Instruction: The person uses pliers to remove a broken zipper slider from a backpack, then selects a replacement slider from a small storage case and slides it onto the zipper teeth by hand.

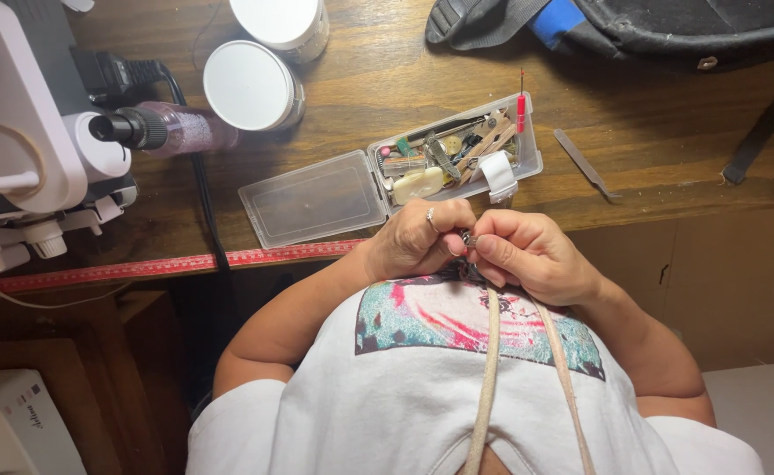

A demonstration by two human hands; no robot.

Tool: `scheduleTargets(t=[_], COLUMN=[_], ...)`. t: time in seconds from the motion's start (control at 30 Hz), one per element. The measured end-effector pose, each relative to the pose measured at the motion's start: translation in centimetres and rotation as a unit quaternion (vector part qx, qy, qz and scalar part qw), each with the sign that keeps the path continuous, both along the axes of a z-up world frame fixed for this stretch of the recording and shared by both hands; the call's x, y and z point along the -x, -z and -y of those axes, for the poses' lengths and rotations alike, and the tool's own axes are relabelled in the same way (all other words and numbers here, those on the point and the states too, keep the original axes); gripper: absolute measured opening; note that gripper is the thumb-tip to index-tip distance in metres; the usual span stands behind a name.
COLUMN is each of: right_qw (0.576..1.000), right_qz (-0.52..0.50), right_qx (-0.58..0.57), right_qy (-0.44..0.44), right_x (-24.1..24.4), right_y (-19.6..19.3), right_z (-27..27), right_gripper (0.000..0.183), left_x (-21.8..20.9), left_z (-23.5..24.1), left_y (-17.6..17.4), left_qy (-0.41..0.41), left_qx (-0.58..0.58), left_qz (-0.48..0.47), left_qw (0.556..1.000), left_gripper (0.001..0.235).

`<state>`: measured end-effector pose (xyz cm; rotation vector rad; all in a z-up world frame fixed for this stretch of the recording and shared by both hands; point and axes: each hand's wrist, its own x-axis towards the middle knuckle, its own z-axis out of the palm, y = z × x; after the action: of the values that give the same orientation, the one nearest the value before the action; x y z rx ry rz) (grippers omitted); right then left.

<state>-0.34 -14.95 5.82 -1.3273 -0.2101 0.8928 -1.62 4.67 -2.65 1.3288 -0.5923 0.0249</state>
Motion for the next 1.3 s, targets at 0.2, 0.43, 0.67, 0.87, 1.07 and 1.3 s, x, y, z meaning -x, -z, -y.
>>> scheduleTargets(t=[0.2, 0.43, 0.67, 0.87, 1.07, 1.3], right_qw=[0.998, 0.769, 0.825, 0.806, 0.838, 0.705], right_qz=[-0.058, 0.536, 0.466, 0.488, 0.506, 0.646], right_qx=[0.007, 0.345, 0.32, 0.332, 0.203, 0.275], right_qy=[0.036, 0.042, 0.008, 0.032, 0.01, -0.098], right_x=[0.4, -3.7, -6.1, -8.5, -10.6, -11.0], right_y=[-0.2, -1.5, -1.9, -4.6, -1.8, -0.2], right_z=[0.2, 1.6, 0.4, 1.7, -0.9, -0.3], right_gripper=[0.03, 0.015, 0.015, 0.007, 0.014, 0.032], left_x=[-0.1, 0.3, 0.4, 1.0, 0.2, 0.0], left_z=[-0.3, -2.9, -5.6, -6.8, -6.5, -6.3], left_y=[-0.7, -5.3, -5.7, -5.6, -6.5, -6.1], left_qy=[-0.058, -0.244, -0.276, -0.291, -0.253, -0.243], left_qx=[-0.029, 0.086, 0.046, -0.055, -0.091, -0.165], left_qz=[0.059, -0.064, -0.074, -0.139, -0.121, -0.096], left_qw=[0.996, 0.964, 0.957, 0.945, 0.956, 0.951], left_gripper=[0.026, 0.042, 0.034, 0.017, 0.007, 0.011])
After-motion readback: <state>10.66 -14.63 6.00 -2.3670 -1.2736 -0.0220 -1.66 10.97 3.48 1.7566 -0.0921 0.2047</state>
